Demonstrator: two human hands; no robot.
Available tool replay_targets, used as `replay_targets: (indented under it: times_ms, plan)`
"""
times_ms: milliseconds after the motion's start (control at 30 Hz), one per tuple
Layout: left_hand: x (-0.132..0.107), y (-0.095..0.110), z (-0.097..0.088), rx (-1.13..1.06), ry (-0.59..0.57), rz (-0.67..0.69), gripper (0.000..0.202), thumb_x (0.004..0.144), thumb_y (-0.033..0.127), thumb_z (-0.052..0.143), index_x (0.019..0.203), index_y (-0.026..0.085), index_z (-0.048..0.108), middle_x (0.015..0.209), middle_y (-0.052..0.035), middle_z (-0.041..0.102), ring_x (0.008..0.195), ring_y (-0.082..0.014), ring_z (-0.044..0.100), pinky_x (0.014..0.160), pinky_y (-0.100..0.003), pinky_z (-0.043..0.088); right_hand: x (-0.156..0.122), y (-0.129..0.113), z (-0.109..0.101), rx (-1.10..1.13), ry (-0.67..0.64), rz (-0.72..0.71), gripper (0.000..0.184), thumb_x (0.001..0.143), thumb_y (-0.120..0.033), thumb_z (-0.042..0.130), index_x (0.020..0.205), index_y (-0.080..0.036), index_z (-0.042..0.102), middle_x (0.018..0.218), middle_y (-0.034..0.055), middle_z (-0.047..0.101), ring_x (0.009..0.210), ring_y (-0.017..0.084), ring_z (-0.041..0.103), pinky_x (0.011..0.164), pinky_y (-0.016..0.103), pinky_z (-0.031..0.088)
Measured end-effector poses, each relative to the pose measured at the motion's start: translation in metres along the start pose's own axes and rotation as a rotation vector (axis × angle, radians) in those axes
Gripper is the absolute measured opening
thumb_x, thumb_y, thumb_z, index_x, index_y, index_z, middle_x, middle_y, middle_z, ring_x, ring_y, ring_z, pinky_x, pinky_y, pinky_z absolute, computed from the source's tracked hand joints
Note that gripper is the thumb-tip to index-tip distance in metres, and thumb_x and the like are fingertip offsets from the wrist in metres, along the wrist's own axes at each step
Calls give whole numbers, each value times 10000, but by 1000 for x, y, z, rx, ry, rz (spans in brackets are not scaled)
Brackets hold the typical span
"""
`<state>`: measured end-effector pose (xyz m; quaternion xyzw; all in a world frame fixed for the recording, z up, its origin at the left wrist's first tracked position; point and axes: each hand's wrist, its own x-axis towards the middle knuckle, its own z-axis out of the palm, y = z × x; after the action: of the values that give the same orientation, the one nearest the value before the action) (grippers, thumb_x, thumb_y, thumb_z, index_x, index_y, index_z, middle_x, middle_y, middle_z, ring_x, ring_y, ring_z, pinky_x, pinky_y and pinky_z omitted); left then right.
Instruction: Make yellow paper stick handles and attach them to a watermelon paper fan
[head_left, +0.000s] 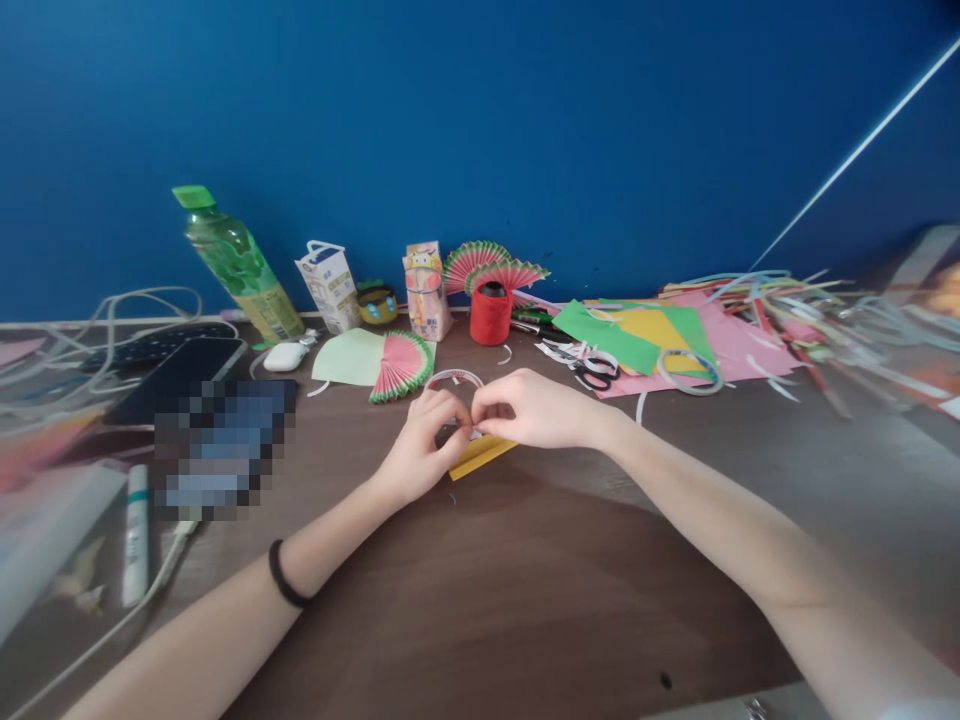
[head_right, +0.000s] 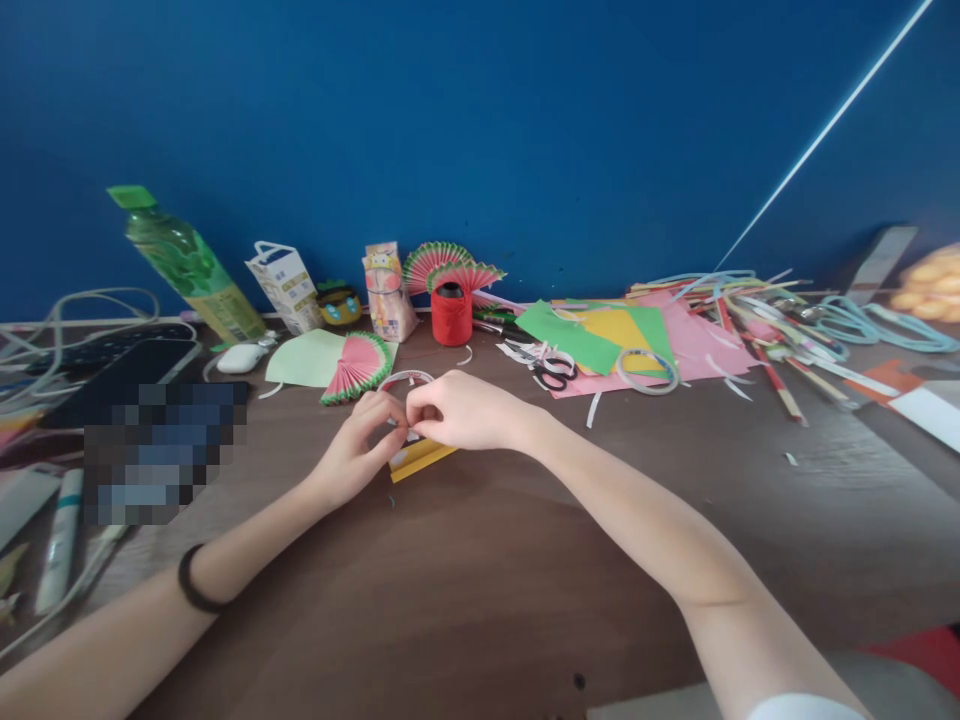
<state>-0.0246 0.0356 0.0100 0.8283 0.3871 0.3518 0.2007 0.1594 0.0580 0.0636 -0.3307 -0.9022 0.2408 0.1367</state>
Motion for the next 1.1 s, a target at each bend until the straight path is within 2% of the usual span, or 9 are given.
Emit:
replay_targets:
  times_ms: [233,467,600,800,1100]
  plan:
    - [0,0,0,-147,27,-80,138,821,237,456,700,189,501,716,7,520,771,-160,436,806,-312,343,2,-2,9,19,106,-65,123,709,-69,477,662,-158,547,610,-25,513,551,77,415,533,209,291]
    - [1,-4,5,-584,36,-308,176,793,331,521,722,171,519,759,-2,510,782,-157,464,765,-292,359,5,-1,14,-2,200,-238,165,727,-62,446,616,-179,415,630,-21,441,596,95,383,578,225,320]
    - [1,-4,7,-776,45,-371,161,770,312,558,720,165,515,721,15,485,733,-131,443,734,-265,347,4,0,12,-13,227,-269,159,756,-73,447,637,-177,441,654,-12,453,615,101,403,591,229,335]
    - [2,-3,6,-826,62,-393,160,770,300,561,699,168,507,707,25,464,723,-118,416,716,-242,324,3,0,8,3,223,-249,133,782,-78,468,697,-167,519,695,-2,525,631,102,438,599,225,348]
    - [3,-1,6,-845,69,-397,140,765,272,544,675,173,504,694,22,463,731,-127,422,727,-245,333,2,-2,6,-13,222,-279,138,795,-68,478,712,-156,544,715,3,554,639,97,449,604,226,351]
